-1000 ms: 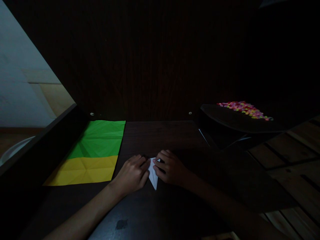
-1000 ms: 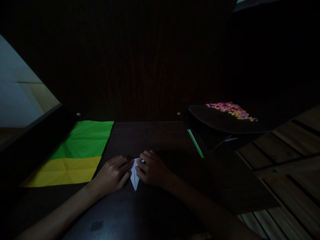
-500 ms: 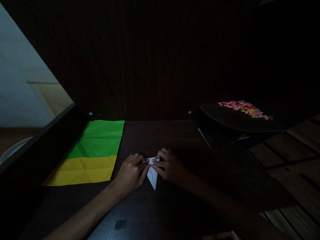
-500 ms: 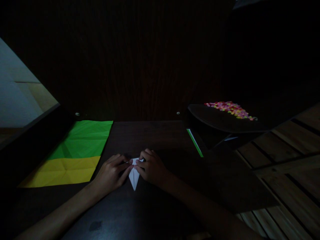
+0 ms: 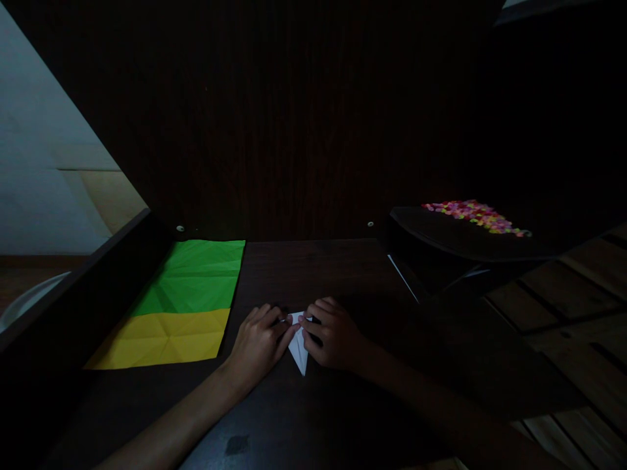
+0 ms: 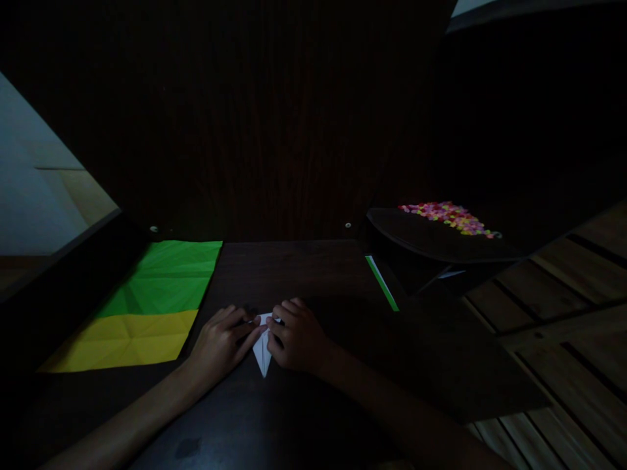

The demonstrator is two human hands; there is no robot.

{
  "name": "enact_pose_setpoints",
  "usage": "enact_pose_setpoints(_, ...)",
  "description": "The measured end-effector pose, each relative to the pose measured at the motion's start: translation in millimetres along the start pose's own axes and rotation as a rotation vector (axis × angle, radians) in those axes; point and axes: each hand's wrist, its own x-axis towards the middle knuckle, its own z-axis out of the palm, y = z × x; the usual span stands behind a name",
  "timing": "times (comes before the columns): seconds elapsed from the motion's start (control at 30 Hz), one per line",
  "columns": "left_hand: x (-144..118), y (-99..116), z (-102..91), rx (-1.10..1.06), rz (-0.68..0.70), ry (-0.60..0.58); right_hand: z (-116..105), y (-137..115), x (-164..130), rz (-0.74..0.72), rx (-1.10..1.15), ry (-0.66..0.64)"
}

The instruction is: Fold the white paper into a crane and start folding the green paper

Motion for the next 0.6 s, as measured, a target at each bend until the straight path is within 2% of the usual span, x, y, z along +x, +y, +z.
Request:
enact_pose_setpoints(0.4,0.0,-0.7,1.6,0.0,-0.012,0.029,-1.0,-0.4,-3.3,-0.105,0.007,0.014)
enact_pose_setpoints(0.6,0.3,1.0,-0.8,0.047,0.011,0.002,6.8,-1.8,-8.9,-0.137,0.003,0.054)
